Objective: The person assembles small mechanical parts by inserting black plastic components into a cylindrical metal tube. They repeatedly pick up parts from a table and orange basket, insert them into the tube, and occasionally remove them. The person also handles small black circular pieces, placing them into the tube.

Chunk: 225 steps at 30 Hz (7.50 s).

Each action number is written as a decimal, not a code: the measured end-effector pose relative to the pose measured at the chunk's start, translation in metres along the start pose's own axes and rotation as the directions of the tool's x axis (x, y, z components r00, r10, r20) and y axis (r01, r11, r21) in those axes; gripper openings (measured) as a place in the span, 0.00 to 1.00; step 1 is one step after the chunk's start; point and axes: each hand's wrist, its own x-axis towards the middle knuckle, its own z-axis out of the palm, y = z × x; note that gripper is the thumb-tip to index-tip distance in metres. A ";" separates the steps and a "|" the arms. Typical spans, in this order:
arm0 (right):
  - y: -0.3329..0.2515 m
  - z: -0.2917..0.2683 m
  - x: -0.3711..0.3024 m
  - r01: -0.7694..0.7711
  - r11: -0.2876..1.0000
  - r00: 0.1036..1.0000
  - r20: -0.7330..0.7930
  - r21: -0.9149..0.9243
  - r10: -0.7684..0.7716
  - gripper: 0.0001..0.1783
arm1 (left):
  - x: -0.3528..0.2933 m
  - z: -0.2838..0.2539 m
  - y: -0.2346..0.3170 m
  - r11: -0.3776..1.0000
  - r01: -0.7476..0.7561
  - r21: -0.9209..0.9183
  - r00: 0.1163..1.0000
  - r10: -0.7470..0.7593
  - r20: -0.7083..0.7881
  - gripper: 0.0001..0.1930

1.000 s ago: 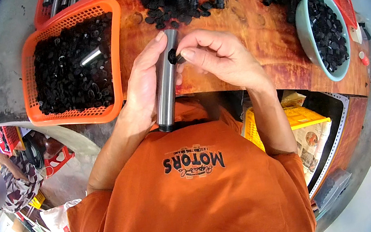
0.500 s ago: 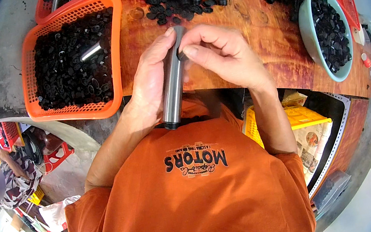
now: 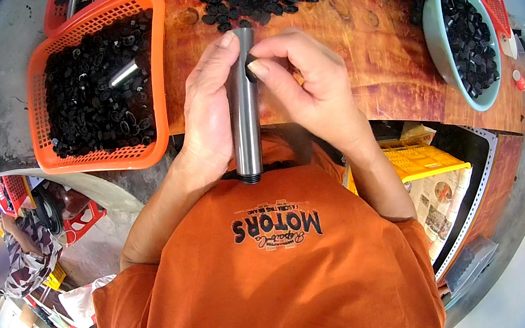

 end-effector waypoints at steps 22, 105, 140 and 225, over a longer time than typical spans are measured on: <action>-0.009 0.017 -0.046 0.132 0.984 0.961 -0.229 -0.122 -0.157 0.18 | -0.011 0.013 -0.005 0.951 -0.307 -0.033 0.947 0.308 0.094 0.21; 0.025 -0.086 -0.176 -0.747 0.494 0.478 -0.157 0.445 0.864 0.20 | 0.096 0.135 -0.147 -0.317 -0.761 0.566 0.523 0.217 0.824 0.26; 0.048 -0.084 -0.174 -0.756 0.418 0.457 -0.051 0.504 0.888 0.34 | 0.104 0.143 -0.148 -0.252 -0.813 0.524 0.507 0.134 0.851 0.25; 0.013 -0.108 0.003 -0.067 0.879 0.984 -0.179 -0.472 -0.021 0.14 | 0.020 0.034 -0.039 0.960 -0.249 0.131 0.926 0.196 0.321 0.11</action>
